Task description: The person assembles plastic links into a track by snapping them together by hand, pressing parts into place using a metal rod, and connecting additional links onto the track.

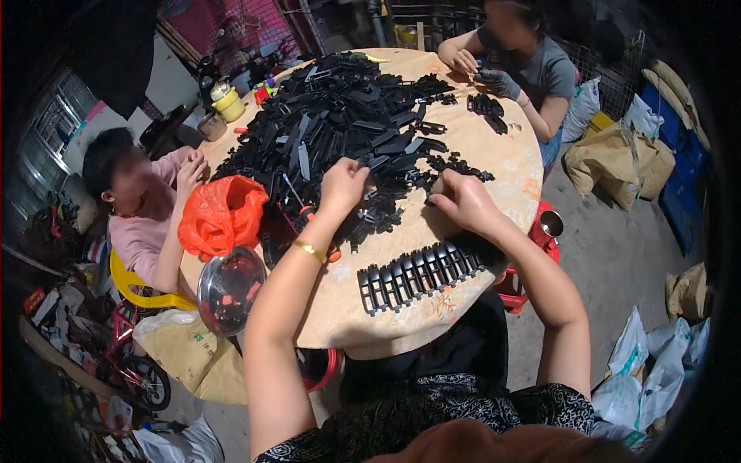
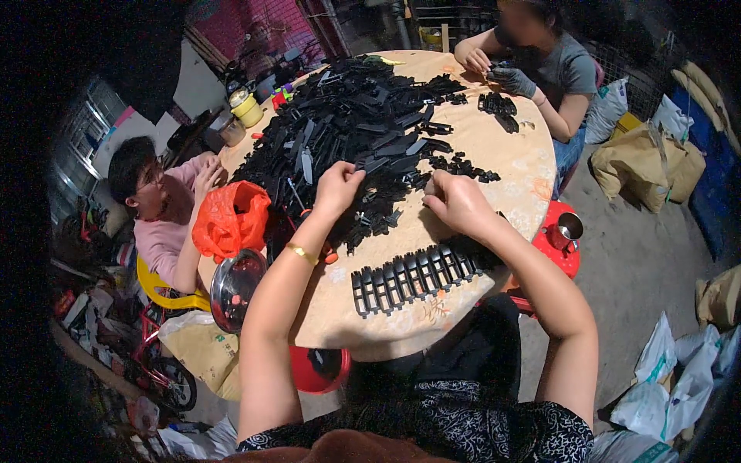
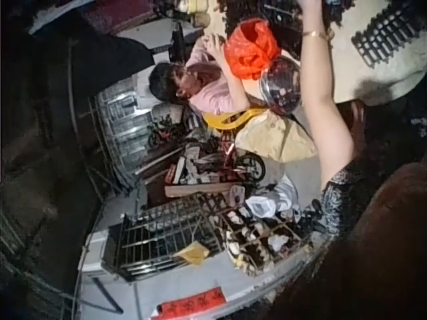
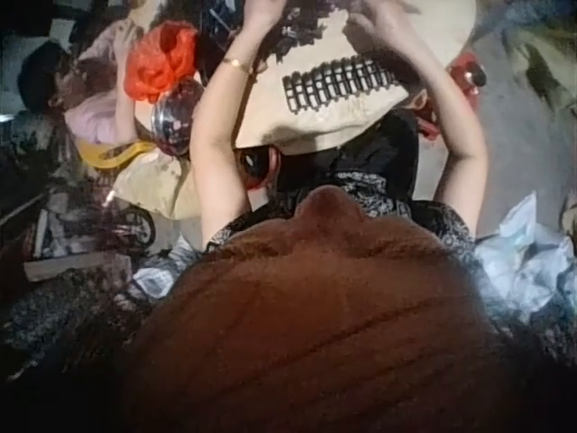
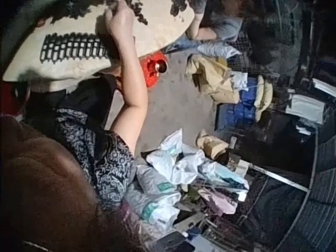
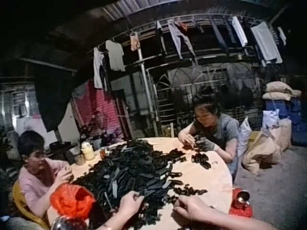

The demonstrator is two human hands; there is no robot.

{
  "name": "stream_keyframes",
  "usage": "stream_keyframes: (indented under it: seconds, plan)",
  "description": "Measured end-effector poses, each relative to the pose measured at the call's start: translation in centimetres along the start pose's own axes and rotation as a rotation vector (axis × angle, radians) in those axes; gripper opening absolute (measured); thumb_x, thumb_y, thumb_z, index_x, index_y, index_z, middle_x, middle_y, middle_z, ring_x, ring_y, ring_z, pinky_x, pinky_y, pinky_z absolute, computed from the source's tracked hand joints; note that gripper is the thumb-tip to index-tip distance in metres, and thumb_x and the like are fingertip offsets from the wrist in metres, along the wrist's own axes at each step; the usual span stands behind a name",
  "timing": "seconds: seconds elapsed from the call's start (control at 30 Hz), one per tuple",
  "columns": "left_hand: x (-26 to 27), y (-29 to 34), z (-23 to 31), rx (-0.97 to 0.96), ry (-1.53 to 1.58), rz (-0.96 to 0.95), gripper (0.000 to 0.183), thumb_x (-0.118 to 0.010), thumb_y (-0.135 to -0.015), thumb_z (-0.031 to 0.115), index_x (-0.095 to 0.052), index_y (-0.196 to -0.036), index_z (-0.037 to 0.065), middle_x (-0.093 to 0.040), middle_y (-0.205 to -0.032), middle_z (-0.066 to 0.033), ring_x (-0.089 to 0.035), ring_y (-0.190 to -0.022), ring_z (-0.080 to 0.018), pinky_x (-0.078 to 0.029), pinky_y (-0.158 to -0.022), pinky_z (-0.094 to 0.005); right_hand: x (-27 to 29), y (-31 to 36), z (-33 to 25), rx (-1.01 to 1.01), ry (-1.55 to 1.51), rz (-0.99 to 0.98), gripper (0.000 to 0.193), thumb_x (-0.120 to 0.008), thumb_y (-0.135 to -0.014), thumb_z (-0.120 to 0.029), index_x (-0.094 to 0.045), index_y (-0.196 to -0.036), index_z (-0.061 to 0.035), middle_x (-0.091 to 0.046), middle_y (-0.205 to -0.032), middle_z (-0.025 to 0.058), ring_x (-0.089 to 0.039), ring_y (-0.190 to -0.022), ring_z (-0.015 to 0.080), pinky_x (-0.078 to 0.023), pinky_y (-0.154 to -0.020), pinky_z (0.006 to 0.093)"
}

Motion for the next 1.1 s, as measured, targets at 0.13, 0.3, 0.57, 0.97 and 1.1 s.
stream_keyframes:
  seconds: [0.13,0.3,0.57,0.97,1.1]
  plan:
    - [1.3,2.1,1.2,0.318,0.785,-0.257,0.03,-0.053,-0.088,0.025,-0.053,-0.102,-0.001,-0.062,-0.082,-0.0099,-0.062,-0.071,-0.0204,-0.053,-0.064,-0.031,-0.9,0.4,0.3,0.05,-0.215,0.077,0.017,-0.059,-0.078,-0.012,-0.058,-0.091,-0.0004,-0.061,-0.077,0.0173,-0.061,-0.068,0.0314,-0.048,-0.062,0.0358]
    - [2.1,5.3,1.9,0.399,1.215,-0.505,0.03,-0.051,-0.09,0.024,-0.053,-0.106,-0.002,-0.06,-0.087,-0.0102,-0.062,-0.071,-0.0191,-0.054,-0.063,-0.0279,-1.5,1.1,-2.6,0.024,-0.46,0.034,0.023,-0.059,-0.083,-0.014,-0.061,-0.101,0.0019,-0.061,-0.072,0.0052,-0.056,-0.063,0.008,-0.046,-0.058,0.0227]
    - [1.6,8.3,2.6,0.254,1.463,-0.705,0.037,-0.052,-0.09,0.02,-0.047,-0.12,0.0,-0.06,-0.093,-0.0065,-0.058,-0.084,-0.0131,-0.049,-0.074,-0.0256,-1.4,1.7,-4.6,0.302,-0.378,0.155,0.018,-0.059,-0.082,-0.008,-0.065,-0.097,-0.0021,-0.058,-0.072,0.0079,-0.054,-0.062,0.0148,-0.043,-0.055,0.0249]
    - [1.1,10.2,4.1,0.276,1.425,-0.688,0.039,-0.054,-0.088,0.01,-0.042,-0.124,0.003,-0.055,-0.11,-0.0058,-0.056,-0.098,-0.0133,-0.048,-0.083,-0.0273,-1.8,2.3,-5.0,0.49,-0.067,0.429,0.017,-0.065,-0.07,0.0,-0.062,-0.087,-0.0009,-0.061,-0.075,0.0133,-0.061,-0.067,0.0272,-0.05,-0.058,0.0313]
    - [0.9,10.5,4.2,0.272,1.417,-0.647,0.038,-0.054,-0.088,0.01,-0.043,-0.124,0.003,-0.056,-0.109,-0.0055,-0.057,-0.096,-0.0128,-0.049,-0.081,-0.0266,-1.8,2.7,-5.5,0.555,0.026,0.462,0.022,-0.066,-0.069,-0.002,-0.061,-0.09,-0.0021,-0.061,-0.075,0.0118,-0.061,-0.067,0.0267,-0.05,-0.058,0.0326]
Point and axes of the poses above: each hand's wrist, its own y-axis away from the middle knuckle, its own x-axis out of the back of the hand, z = x × y, the point moved 1 cm from there along -y, towards the middle knuckle
